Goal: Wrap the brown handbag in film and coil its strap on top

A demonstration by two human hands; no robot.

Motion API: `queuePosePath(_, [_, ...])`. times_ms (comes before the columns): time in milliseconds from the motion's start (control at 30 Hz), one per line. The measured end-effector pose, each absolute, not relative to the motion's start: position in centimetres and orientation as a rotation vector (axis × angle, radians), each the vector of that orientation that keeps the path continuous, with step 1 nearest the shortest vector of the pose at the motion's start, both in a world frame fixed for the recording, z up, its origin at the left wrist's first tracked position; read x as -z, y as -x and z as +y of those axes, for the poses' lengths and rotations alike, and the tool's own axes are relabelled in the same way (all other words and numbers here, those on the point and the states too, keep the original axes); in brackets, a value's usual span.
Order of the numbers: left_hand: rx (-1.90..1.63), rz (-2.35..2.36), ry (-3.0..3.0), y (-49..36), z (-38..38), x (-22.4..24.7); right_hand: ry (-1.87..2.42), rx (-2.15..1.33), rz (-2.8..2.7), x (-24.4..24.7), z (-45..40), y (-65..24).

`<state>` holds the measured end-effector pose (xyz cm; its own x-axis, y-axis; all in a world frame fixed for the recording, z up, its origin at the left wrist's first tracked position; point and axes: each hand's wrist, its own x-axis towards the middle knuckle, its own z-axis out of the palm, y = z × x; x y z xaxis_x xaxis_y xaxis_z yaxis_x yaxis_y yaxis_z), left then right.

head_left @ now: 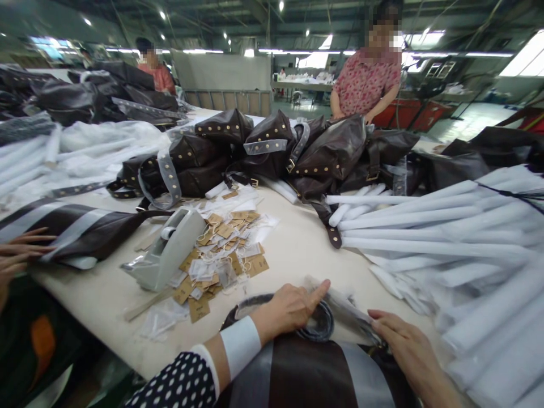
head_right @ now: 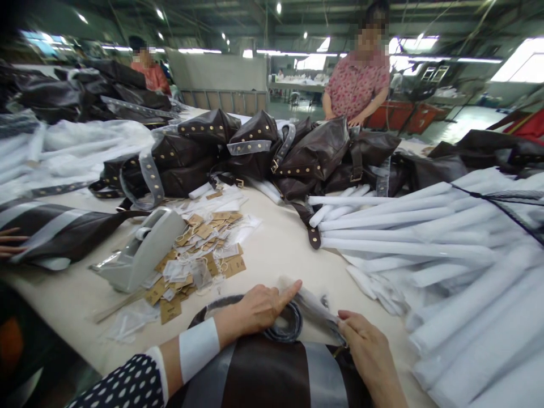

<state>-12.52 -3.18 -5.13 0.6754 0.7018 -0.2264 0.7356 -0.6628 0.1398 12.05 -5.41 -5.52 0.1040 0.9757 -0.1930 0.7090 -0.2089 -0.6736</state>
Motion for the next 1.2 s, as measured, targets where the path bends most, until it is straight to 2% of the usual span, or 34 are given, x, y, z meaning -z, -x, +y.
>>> queuePosePath(300, [0.288, 1.148, -2.565, 12.0, -1.6, 4.7, 1.908, -0.785, -1.748, 8.2, -5.9, -12.6])
queuePosePath(633, [0.21, 1.291, -2.514, 12.5, -3.0, 4.9, 1.892, -0.788, -1.801, 7.1, -5.9, -11.9])
queuePosePath(733, [0.197, 1.302, -2.501, 12.8, -3.5, 4.7, 1.913, -0.47, -1.771, 6.7, -6.3, -11.3])
queuePosePath(833, [0.177, 1.294, -2.5, 12.8, -3.6, 4.9, 1.737, -0.087, -1.922, 5.6, -6.3, -9.6])
queuePosePath(1000, [0.147, 1.314, -2.493, 12.9, -3.5, 5.4, 1.556, -0.098, -2.492, 5.1, -4.9, -5.5])
queuePosePath(1200, [0.118, 1.3, -2.482, 13.0, -3.4, 5.7, 1.705, -0.067, -2.606, 7.0, -3.8, -4.0])
